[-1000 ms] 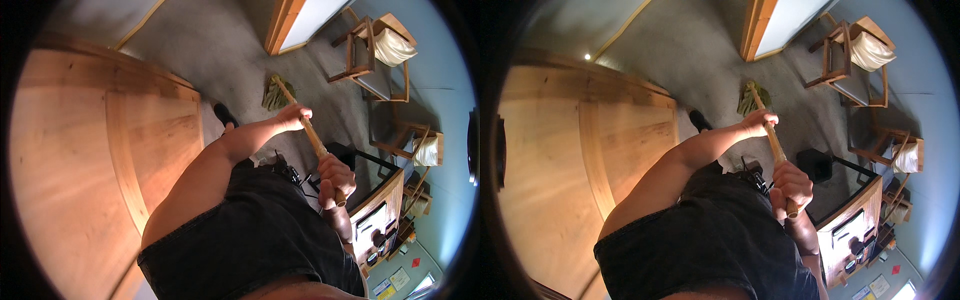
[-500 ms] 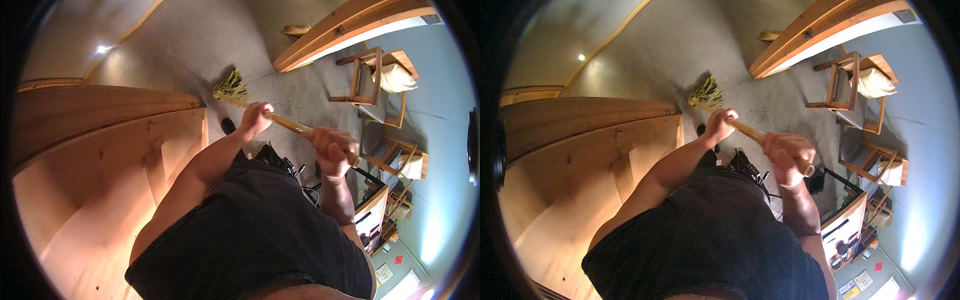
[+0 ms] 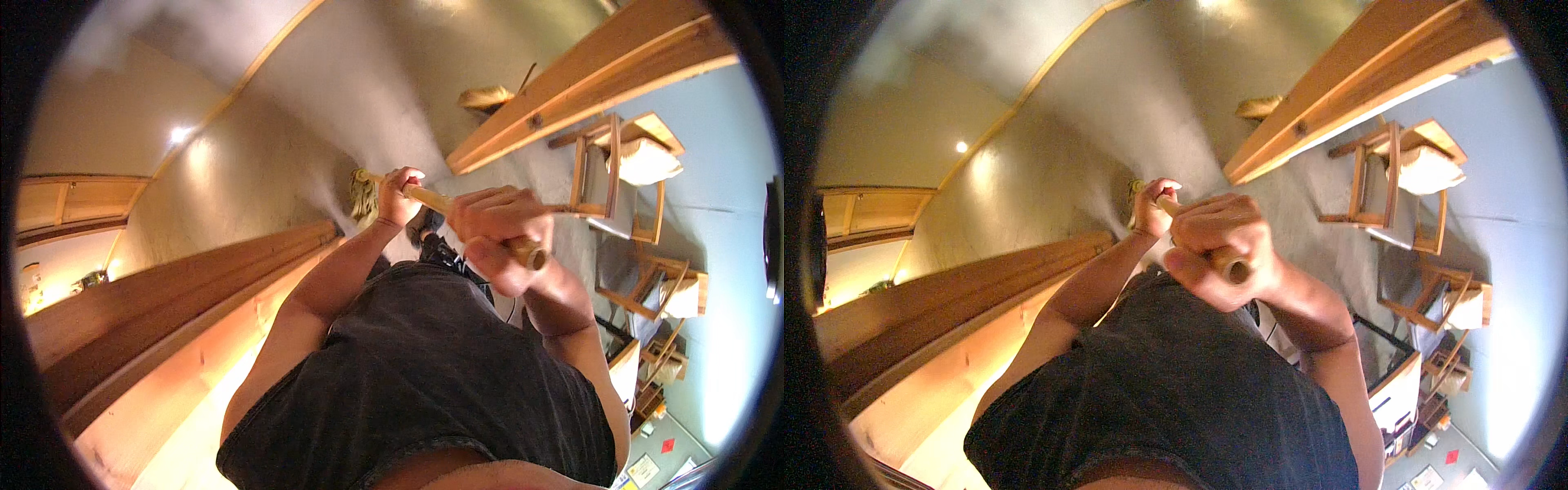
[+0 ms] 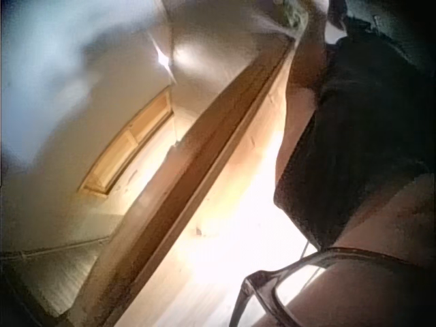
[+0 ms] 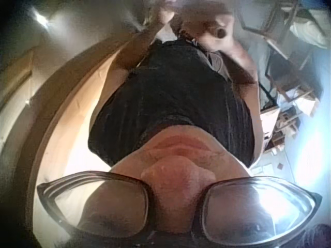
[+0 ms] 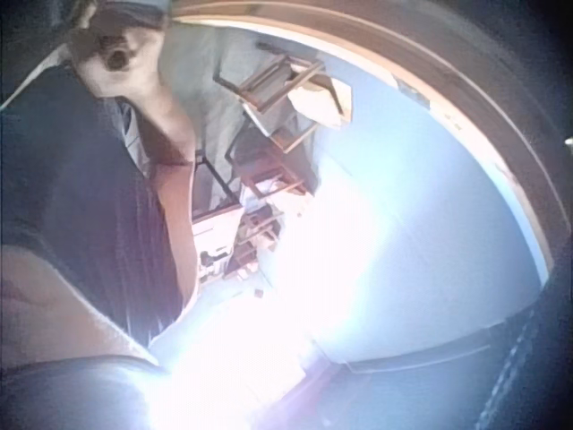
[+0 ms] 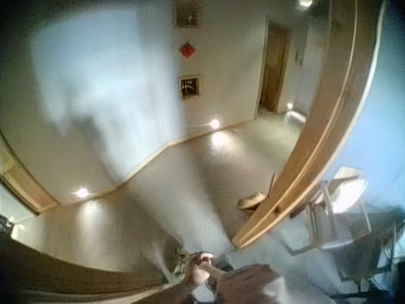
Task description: The person rinses a cloth in a sink, carries it to a table, wipes the table, and then mops the floor in a room and hallway using a mop and bucket.
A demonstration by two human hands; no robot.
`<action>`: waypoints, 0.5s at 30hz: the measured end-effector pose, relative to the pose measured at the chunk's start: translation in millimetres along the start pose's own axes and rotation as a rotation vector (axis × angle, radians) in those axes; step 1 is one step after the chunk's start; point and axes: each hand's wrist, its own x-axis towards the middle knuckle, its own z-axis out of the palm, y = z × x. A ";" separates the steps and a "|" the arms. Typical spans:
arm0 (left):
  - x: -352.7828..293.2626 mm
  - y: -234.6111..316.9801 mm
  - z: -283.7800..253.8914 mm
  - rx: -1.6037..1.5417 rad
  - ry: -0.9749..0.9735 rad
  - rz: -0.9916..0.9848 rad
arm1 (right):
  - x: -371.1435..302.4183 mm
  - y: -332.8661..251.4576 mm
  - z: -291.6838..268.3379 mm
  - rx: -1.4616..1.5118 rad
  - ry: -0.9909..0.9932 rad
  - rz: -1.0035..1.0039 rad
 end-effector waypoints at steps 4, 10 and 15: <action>88.5 -47.7 43.7 -0.151 -0.011 -0.095 | 37.3 45.6 -32.7 -0.102 -0.041 -0.159; 235.0 -79.3 88.6 -0.236 -0.154 -0.184 | 91.8 116.8 -90.3 -0.247 0.028 -0.154; 328.2 -107.0 109.4 -0.181 -0.321 -0.174 | 144.7 170.6 -129.2 -0.392 0.242 -0.105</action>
